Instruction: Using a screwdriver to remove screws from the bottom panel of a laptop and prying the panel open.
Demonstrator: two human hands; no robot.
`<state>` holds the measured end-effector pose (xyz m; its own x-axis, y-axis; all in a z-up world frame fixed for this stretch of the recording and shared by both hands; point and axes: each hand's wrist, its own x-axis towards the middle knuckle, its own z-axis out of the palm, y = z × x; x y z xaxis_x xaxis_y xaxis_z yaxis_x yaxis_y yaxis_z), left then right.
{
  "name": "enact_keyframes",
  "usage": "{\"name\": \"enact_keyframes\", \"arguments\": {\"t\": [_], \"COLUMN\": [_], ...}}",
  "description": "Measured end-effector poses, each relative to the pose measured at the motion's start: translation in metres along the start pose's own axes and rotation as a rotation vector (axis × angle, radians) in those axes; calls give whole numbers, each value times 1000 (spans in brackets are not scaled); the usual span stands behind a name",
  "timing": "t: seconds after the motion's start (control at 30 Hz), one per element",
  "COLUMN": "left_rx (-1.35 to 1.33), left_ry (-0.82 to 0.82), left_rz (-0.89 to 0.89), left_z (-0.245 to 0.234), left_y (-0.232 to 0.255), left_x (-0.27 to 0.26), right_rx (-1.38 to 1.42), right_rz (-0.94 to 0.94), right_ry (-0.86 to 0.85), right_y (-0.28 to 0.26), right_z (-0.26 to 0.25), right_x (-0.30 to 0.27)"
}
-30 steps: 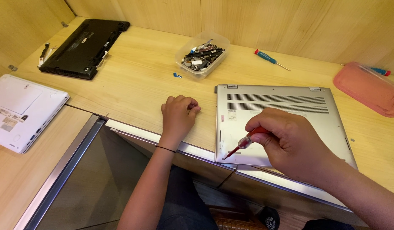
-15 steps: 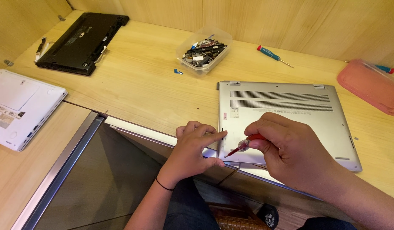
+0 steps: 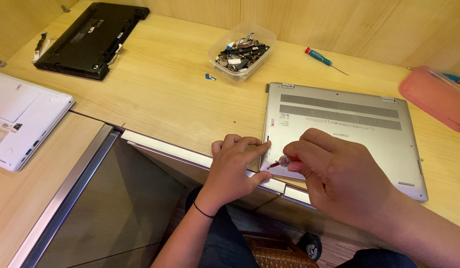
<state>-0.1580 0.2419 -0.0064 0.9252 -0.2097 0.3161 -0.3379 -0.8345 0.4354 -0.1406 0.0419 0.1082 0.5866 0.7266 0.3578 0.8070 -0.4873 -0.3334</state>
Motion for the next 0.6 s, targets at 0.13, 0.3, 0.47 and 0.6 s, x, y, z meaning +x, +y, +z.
{"name": "enact_keyframes", "arguments": {"t": [0.13, 0.3, 0.47, 0.6], "left_rx": [27, 24, 21, 15], "left_ry": [16, 26, 17, 20], "left_rz": [16, 13, 13, 15], "left_z": [3, 3, 2, 3], "left_y": [-3, -2, -2, -3], "left_x": [0, 0, -1, -1], "right_rx": [-23, -18, -11, -28], "right_rz": [-6, -7, 20, -42], "right_ry": [-1, -4, -19, -28], "right_y": [-2, -2, 0, -4], "right_z": [-3, -3, -2, -2], "right_x": [4, 4, 3, 5]}}
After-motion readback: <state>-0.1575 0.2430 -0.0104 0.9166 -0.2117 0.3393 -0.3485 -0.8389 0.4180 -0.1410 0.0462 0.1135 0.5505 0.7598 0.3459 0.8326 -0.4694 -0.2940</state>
